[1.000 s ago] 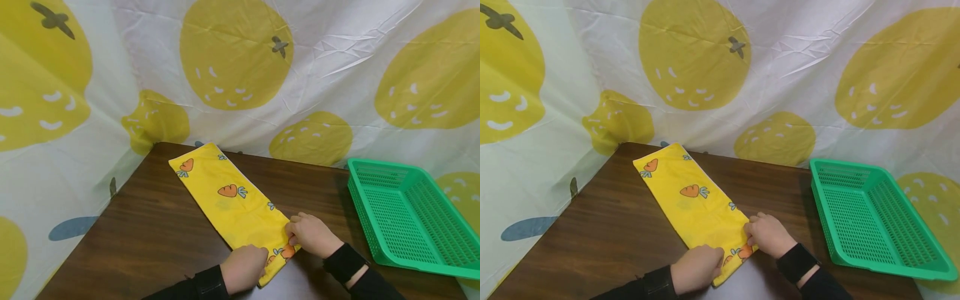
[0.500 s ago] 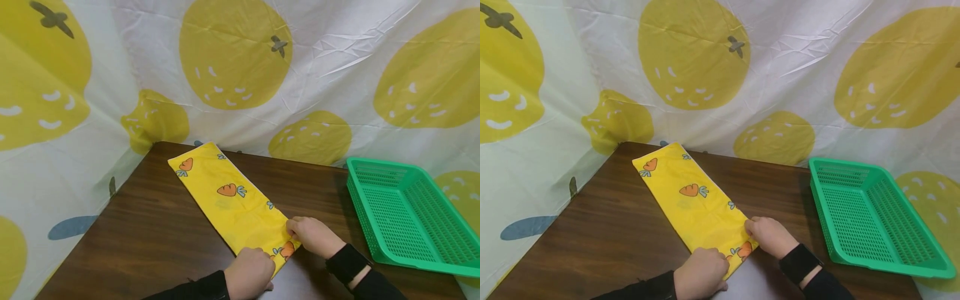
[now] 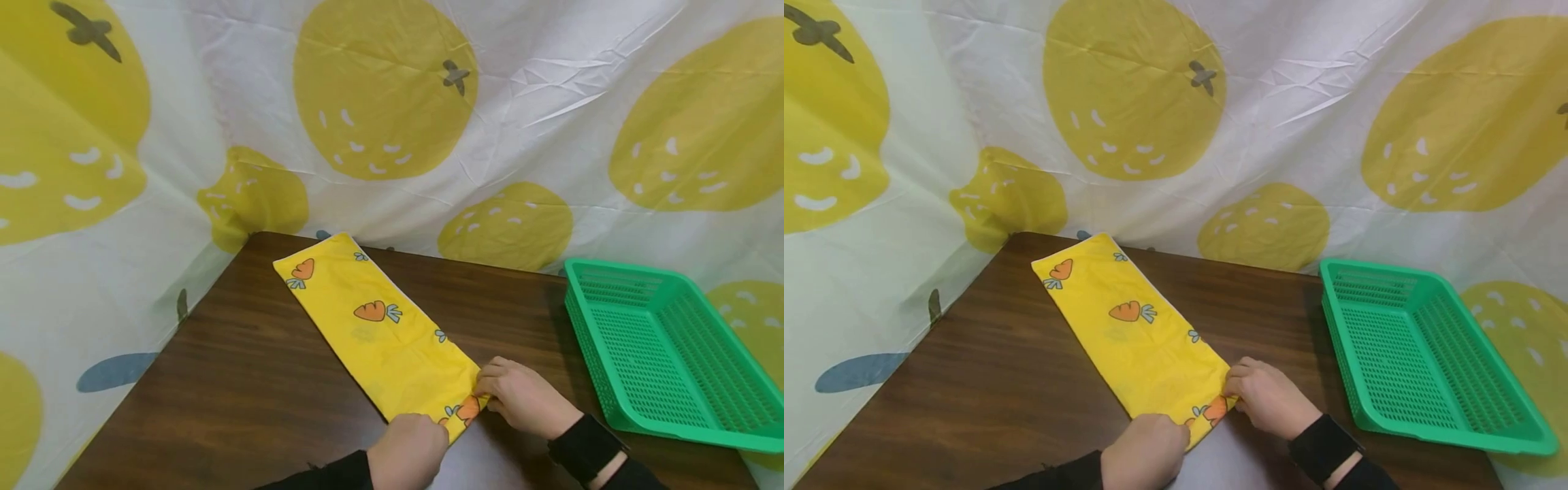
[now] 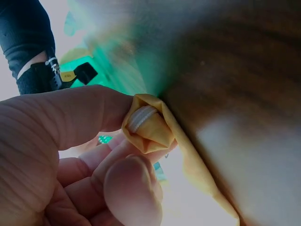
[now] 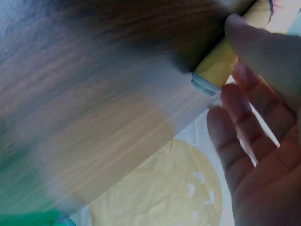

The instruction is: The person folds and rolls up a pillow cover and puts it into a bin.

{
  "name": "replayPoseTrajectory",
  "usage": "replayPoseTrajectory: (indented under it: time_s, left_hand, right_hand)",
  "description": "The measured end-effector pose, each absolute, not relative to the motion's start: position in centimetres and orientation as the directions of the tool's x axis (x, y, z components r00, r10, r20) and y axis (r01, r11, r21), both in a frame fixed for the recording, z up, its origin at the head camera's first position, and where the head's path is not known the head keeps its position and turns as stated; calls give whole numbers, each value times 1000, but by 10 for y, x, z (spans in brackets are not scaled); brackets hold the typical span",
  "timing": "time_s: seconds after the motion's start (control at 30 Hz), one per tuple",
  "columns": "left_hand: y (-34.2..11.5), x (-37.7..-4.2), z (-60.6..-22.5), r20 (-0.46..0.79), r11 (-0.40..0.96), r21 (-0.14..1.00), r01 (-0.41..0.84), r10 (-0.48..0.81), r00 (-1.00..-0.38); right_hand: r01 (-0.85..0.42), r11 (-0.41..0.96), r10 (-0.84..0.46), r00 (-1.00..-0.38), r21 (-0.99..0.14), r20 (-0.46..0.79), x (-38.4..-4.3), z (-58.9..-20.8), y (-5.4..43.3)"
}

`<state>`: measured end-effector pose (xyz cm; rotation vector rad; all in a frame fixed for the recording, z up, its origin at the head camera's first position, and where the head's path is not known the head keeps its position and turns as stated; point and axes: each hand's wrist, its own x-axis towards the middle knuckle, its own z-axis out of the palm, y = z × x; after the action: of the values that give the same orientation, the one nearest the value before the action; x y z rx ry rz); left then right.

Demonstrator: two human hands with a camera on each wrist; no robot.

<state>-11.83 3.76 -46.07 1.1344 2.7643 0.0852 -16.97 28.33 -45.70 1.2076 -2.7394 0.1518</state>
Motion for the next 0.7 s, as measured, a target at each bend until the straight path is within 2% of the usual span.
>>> replayPoseTrajectory:
  time_s: [0.23,0.53,0.7]
  left_hand:
    - [33,-119,-460,-139,728,156,668,686,-715]
    - [29,-126,-489,-117,651,297,699,751,-650]
    - [31,-123,-481,-149,654,308,691,751,-644]
  right_hand:
    - [-759,651,-741,-628,24,239,-175,-461,279]
    - [-736,675,-718,-671,-48,183,-165,-457,285]
    - [-716,695,-697,-693,-65,182,-158,-460,291]
